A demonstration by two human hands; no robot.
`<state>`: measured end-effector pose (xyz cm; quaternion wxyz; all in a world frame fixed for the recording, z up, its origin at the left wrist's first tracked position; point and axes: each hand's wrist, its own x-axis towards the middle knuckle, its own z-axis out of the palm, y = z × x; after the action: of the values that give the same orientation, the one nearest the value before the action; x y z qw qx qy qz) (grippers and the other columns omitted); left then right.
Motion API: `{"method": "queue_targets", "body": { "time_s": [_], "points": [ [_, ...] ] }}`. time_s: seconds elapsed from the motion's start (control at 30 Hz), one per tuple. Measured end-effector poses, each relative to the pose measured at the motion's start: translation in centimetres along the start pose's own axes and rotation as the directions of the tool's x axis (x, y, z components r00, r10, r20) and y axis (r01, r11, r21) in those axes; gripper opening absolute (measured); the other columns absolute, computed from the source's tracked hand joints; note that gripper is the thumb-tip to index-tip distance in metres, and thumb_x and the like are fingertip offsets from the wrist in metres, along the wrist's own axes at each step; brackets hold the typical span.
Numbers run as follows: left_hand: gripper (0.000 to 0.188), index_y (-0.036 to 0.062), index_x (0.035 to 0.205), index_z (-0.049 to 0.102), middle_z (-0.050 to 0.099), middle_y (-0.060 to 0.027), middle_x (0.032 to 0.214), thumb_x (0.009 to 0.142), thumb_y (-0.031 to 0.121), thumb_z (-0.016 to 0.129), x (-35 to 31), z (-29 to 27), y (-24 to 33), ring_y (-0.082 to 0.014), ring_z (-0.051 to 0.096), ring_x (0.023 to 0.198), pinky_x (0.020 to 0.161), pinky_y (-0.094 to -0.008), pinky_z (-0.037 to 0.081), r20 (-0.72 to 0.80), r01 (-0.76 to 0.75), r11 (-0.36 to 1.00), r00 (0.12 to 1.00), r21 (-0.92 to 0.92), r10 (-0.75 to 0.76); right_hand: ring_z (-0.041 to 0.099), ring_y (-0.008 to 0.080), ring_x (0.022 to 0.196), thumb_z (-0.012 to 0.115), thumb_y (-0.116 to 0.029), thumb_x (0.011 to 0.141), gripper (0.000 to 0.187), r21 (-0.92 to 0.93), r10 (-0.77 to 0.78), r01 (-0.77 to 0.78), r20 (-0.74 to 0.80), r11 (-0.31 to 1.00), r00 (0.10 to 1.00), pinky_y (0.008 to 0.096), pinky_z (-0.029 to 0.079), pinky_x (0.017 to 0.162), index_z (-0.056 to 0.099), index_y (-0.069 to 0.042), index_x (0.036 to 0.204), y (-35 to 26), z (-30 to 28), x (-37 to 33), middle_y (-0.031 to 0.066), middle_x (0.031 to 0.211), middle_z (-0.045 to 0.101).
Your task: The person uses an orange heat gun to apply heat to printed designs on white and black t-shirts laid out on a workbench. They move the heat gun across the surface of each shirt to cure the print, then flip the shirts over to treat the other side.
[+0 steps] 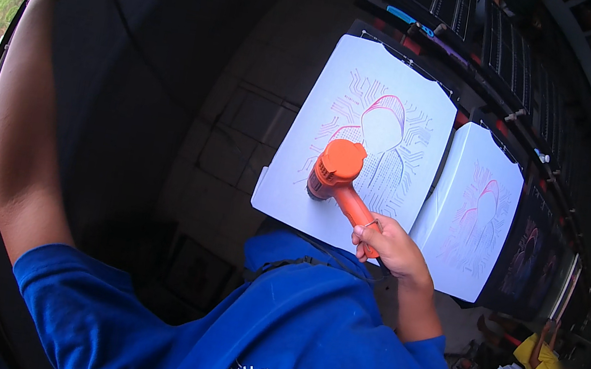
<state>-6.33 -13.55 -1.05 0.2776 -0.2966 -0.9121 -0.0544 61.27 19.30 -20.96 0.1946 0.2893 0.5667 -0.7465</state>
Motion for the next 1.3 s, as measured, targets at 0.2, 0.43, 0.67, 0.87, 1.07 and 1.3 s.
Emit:
{"method": "queue_targets", "body": {
  "time_s": [0.2,0.43,0.67,0.87,1.07,1.3],
  "points": [
    [0.073,-0.004,0.114,0.059,0.061,-0.0283,0.11,0.097,0.061,0.031,-0.4,-0.4,1.4,-0.0406,0.056,0.11,0.094,-0.0435,0.041,0.072,0.051,0.998,0.996,-0.024,-0.049,0.059,0.0101,0.066,0.062,-0.027,0.092,0.03,0.035,-0.077,0.082,-0.117,0.996,0.99,0.0253,0.051,0.059,0.054,0.0,0.1,0.6,-0.6,0.8,0.0048,0.084,0.057],
    [0.074,-0.0037,0.114,0.059,0.063,-0.0278,0.106,0.096,0.062,0.032,-1.8,-0.7,3.3,-0.0368,0.058,0.109,0.093,-0.0424,0.041,-0.05,0.059,0.993,0.997,-0.098,-0.064,0.059,0.0099,0.064,0.059,-0.023,0.094,0.025,0.023,0.012,-0.012,-0.029,1.0,1.0,0.0255,0.05,0.058,0.053,0.0,0.102,0.8,-0.6,-1.4,0.0037,0.082,0.058],
    [0.072,-0.0024,0.117,0.059,0.064,-0.025,0.107,0.097,0.061,0.032,-1.8,-2.5,4.2,-0.0357,0.058,0.11,0.095,-0.0418,0.041,0.088,0.039,0.999,0.995,-0.014,-0.037,0.059,0.0097,0.064,0.06,-0.02,0.091,0.023,0.027,-0.065,0.069,-0.149,0.997,0.987,0.0252,0.051,0.059,0.054,0.001,0.101,1.6,-0.8,-1.0,0.004,0.081,0.059],
    [0.07,-0.0025,0.112,0.06,0.062,-0.0242,0.113,0.096,0.06,0.032,-2.2,-1.3,4.4,-0.0396,0.055,0.112,0.097,-0.0438,0.04,-0.012,0.11,0.989,0.994,-0.094,-0.112,0.058,0.0099,0.066,0.062,-0.027,0.092,0.03,0.042,0.004,0.0,-0.108,0.999,0.994,0.0248,0.05,0.059,0.055,0.0,0.101,1.9,-1.4,-2.9,0.0046,0.082,0.057],
    [0.066,0.0021,0.122,0.058,0.06,-0.0232,0.12,0.097,0.058,0.034,-2.7,-2.5,6.8,-0.0369,0.054,0.117,0.098,-0.0418,0.04,0.098,0.116,0.993,0.989,-0.02,-0.114,0.058,0.0091,0.066,0.062,-0.026,0.091,0.028,0.062,-0.064,0.077,-0.197,0.995,0.978,0.0248,0.05,0.059,0.055,0.0,0.1,3.0,-1.8,-3.1,0.0044,0.082,0.058],
    [0.061,0.0015,0.117,0.06,0.064,-0.023,0.11,0.097,0.055,0.036,-3.7,-3.4,7.4,-0.0381,0.057,0.11,0.091,-0.0423,0.044,0.037,0.034,0.998,0.999,0.06,-0.037,0.058,0.009,0.065,0.062,-0.025,0.091,0.028,0.077,-0.056,0.073,-0.205,0.994,0.977,0.025,0.049,0.058,0.055,0.0,0.101,2.5,-4.2,-4.4,0.0035,0.081,0.057]
  ]
}}
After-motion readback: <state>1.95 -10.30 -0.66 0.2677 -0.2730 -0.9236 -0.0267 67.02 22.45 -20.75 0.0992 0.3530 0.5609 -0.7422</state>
